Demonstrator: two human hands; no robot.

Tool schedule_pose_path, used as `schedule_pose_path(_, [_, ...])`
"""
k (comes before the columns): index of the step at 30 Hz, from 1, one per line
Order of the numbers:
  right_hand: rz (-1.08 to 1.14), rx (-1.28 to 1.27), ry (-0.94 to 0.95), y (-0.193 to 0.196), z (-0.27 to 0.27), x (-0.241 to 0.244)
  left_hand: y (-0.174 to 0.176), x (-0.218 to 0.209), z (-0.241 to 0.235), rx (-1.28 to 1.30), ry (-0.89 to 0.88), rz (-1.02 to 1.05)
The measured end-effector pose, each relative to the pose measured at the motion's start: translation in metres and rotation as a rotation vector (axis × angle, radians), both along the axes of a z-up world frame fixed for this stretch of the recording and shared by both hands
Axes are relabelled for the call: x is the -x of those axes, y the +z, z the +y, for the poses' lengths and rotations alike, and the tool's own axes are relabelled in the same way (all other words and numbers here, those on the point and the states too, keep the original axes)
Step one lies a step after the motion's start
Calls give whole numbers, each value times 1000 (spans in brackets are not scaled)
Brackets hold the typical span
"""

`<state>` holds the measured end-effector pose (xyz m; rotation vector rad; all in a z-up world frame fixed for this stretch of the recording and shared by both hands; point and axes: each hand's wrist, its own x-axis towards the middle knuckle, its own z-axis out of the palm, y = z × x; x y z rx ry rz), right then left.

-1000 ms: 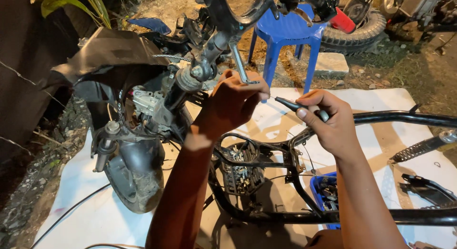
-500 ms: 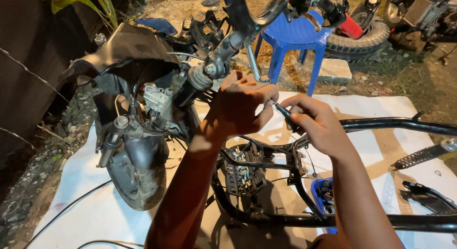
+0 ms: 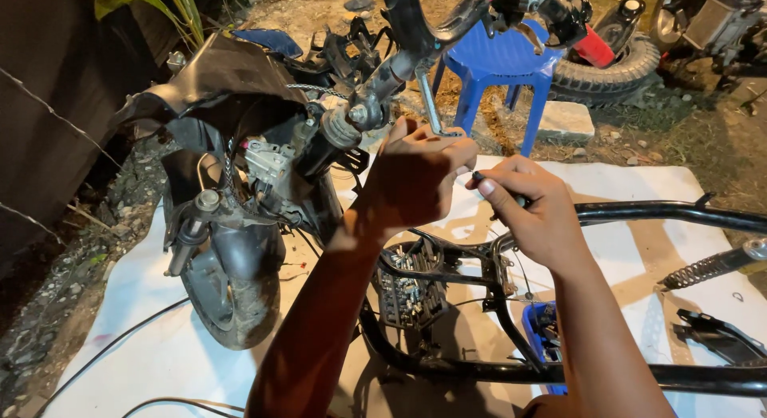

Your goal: The person works on the handlebar area of a motorcycle, manipulating a black cable and a small metal clip. They use their hands to thread the cable through a housing and attempt to secure it with the clip.

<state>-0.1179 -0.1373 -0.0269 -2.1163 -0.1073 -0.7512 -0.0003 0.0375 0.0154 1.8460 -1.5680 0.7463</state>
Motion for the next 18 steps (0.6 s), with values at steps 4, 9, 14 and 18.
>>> schedule_pose_path(4, [14, -39, 8, -7, -4, -1, -6, -2, -5, 55, -31, -19])
schedule_pose_path(9, [22, -50, 22, -10, -4, 1, -16, -7, -10, 169, -97, -31])
schedule_pose_path(14, [41, -70, 26, -23, -10, -2, -15, -6, -9, 96, -63, -33])
schedule_pose_path(18, [42, -99, 59, -29, -14, -4, -17, -9, -7, 94, -84, -17])
